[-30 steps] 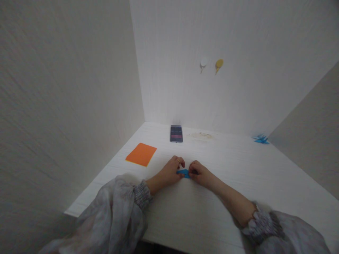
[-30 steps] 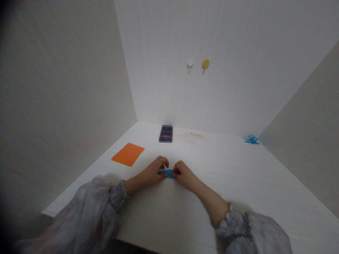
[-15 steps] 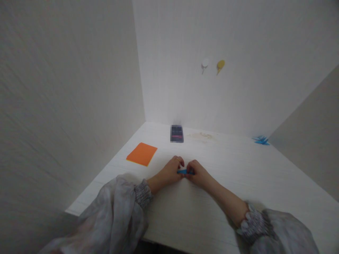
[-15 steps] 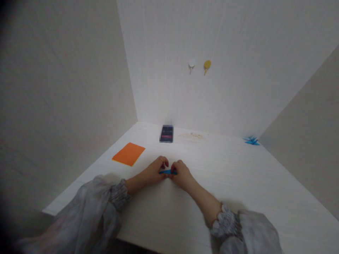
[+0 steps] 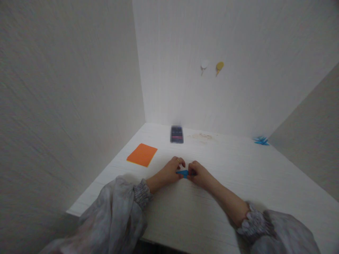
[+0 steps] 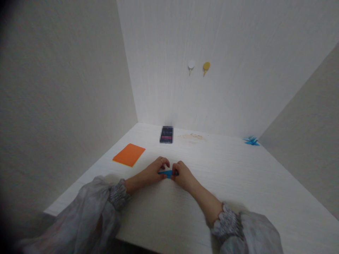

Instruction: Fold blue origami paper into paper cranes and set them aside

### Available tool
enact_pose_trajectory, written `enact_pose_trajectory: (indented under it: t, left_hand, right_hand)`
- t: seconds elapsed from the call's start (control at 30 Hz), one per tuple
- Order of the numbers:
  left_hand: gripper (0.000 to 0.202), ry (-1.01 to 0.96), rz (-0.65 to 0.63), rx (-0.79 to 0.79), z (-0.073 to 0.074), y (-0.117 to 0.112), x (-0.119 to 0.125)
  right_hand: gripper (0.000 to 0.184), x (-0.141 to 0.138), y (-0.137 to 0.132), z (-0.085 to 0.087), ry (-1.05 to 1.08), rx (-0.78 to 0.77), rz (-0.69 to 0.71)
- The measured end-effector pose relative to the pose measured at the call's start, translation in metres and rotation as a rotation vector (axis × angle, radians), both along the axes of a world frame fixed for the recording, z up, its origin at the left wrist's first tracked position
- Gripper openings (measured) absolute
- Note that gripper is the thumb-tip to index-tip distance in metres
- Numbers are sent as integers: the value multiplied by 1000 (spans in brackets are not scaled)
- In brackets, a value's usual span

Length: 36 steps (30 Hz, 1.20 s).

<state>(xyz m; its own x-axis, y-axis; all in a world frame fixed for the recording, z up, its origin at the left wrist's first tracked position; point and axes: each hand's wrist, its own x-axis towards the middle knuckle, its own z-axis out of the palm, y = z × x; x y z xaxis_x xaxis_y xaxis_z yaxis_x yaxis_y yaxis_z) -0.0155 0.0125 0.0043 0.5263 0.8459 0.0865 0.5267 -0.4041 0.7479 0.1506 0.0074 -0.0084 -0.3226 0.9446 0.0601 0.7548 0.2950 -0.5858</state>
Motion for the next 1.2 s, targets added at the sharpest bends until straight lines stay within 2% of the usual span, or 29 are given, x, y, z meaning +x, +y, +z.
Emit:
enact_pose_trajectory:
  t: [0.43,0.8,0.97,1.07,1.2]
  left_hand:
    - [39,3,8,-49,5,-1,0]
    - [40,-7,31,-97,4,0,-2]
    - [42,4,57,-131,-2,1,-5]
    - [45,5,50,-80,-4,0,-3]
    - [48,25,116,-18,-1,-1,2]
  right_hand:
    - [18,13,2,-2,44,-16,50]
    - [19,15,2,-3,66,-57,44]
    - [21,15,2,-2,56,-50,53]
    - [21,12,1,0,55,-43,42]
    - [21,7,-1,7,47,-57,6]
